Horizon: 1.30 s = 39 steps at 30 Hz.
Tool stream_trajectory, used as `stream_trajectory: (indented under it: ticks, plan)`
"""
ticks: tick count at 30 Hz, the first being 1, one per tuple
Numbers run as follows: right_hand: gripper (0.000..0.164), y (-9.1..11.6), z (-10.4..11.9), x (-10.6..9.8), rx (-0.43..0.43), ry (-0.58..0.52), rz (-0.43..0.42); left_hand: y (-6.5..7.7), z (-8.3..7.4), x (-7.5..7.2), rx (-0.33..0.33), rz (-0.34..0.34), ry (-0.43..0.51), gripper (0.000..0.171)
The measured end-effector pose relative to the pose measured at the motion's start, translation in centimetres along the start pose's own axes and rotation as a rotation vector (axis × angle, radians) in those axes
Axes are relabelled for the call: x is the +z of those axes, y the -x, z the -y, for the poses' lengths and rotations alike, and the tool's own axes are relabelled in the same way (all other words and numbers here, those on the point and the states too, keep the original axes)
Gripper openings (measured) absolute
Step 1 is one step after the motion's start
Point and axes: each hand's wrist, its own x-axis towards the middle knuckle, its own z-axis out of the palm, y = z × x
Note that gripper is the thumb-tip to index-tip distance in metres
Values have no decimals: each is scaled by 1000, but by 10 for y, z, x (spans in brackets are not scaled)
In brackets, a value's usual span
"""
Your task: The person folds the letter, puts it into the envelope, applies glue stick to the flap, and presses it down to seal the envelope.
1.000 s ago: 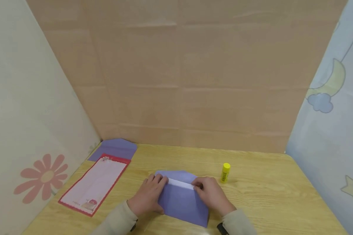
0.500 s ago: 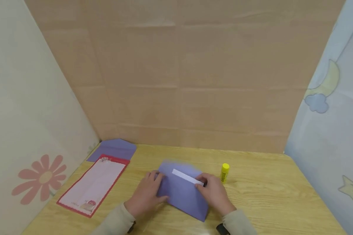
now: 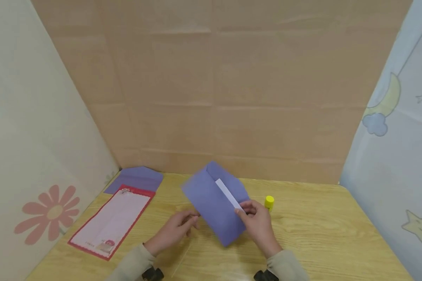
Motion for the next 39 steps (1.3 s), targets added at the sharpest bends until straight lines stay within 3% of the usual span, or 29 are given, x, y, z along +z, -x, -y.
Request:
stream_trajectory:
  ticks: [5, 12, 16, 21, 39]
  plan:
    - [16, 4, 5, 3, 36, -47, 71, -2, -2, 0, 15, -55, 36, 30]
    - [2, 7, 5, 1, -116, 130, 148, -1, -8, -4, 75, -74, -118, 27]
    - [6, 7, 7, 2, -131, 183, 152, -3, -8, -2, 125, -79, -166, 27]
    - [10, 9, 8, 2, -131, 233, 156, -3, -7, 0, 123, -85, -151, 27]
    - [15, 9, 11, 3, -118, 110, 262, -2, -8, 0, 89, -54, -96, 30]
